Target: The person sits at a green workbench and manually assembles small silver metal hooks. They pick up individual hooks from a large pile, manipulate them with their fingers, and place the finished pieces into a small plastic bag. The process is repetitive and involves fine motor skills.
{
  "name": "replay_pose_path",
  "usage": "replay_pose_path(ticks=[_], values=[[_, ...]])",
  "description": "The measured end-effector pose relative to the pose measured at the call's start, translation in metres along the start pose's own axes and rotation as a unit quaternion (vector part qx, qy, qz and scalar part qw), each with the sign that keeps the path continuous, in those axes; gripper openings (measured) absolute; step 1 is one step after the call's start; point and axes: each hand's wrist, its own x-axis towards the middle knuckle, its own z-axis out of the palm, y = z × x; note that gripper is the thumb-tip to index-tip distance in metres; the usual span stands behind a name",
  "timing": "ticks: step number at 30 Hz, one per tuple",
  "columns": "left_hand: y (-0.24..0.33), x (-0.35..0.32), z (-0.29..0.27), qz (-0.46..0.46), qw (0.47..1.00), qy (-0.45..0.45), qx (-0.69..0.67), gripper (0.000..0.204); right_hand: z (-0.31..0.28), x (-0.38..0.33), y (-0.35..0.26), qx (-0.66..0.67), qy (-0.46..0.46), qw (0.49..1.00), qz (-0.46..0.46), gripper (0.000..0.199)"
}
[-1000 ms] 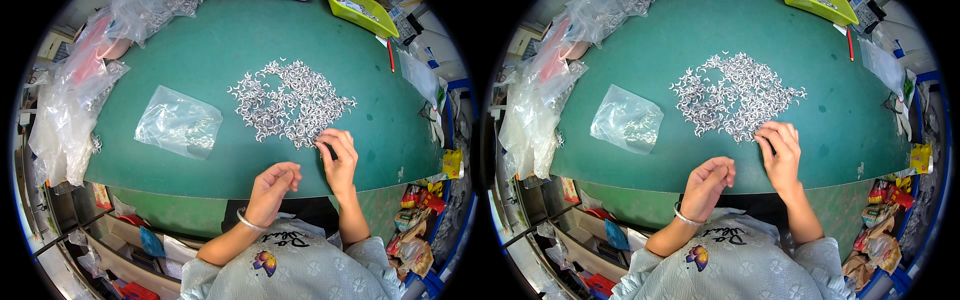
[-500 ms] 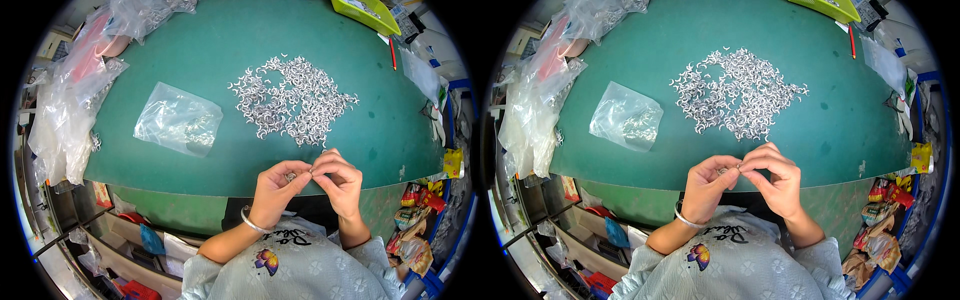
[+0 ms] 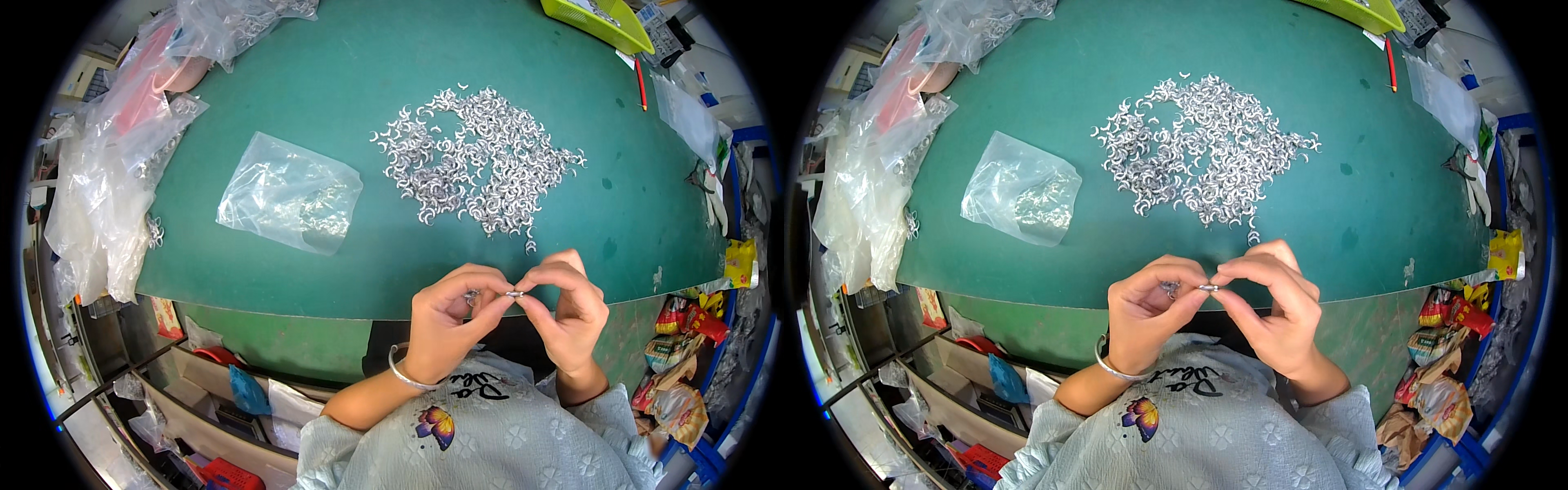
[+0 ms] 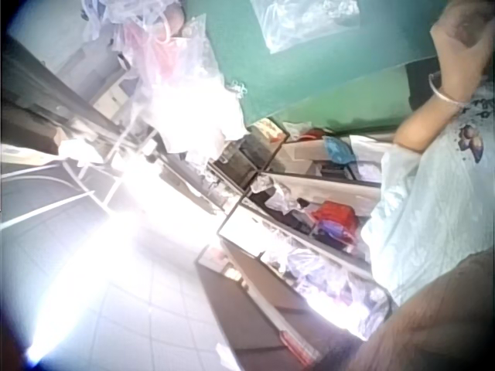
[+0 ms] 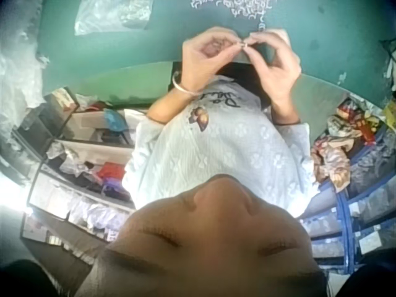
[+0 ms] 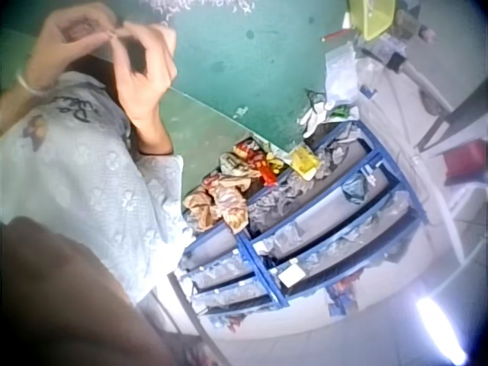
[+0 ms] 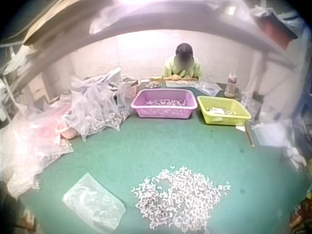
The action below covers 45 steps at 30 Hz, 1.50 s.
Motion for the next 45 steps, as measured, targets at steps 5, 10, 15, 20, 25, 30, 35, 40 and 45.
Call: replay_pose_path(ticks=[5, 10, 15, 20, 25, 30, 35, 40, 45], values=[[0.002, -0.002, 0.003, 0.057, 0.997, 0.005, 0.055, 0.016, -0.002, 0.002, -0.002, -0.014, -0.013, 1.000, -0.016, 0.018], [0.005, -0.004, 0.004, 0.113, 0.984, 0.021, 0.139, 0.017, -0.002, 0.001, -0.004, -0.014, -0.013, 1.000, -0.010, 0.016], [0.006, -0.005, 0.004, 0.135, 0.976, 0.021, 0.171, 0.018, -0.002, 0.001, -0.004, -0.009, -0.017, 1.000, -0.007, 0.015], [0.008, -0.004, 0.002, -0.074, 0.997, -0.002, -0.017, 0.011, -0.001, 0.001, -0.002, 0.033, -0.026, 0.999, 0.023, 0.014], [-0.004, 0.001, -0.007, -0.276, 0.901, -0.079, -0.325, 0.013, 0.000, -0.002, 0.004, 0.060, -0.014, 0.998, 0.033, 0.014], [0.000, 0.006, -0.006, -0.347, 0.848, -0.078, -0.392, 0.015, 0.002, 0.000, 0.011, 0.032, 0.010, 0.999, 0.013, 0.011], [-0.002, 0.009, -0.006, -0.338, 0.843, -0.085, -0.410, 0.018, 0.002, 0.019, 0.041, -0.216, 0.058, 0.975, -0.002, 0.015], [-0.011, 0.008, -0.009, -0.304, 0.875, -0.073, -0.370, 0.018, 0.012, 0.025, 0.056, -0.351, -0.026, 0.936, -0.026, 0.029], [-0.012, 0.005, -0.010, -0.253, 0.929, -0.070, -0.262, 0.012, 0.007, 0.020, 0.065, -0.336, -0.005, 0.940, -0.058, 0.016]])
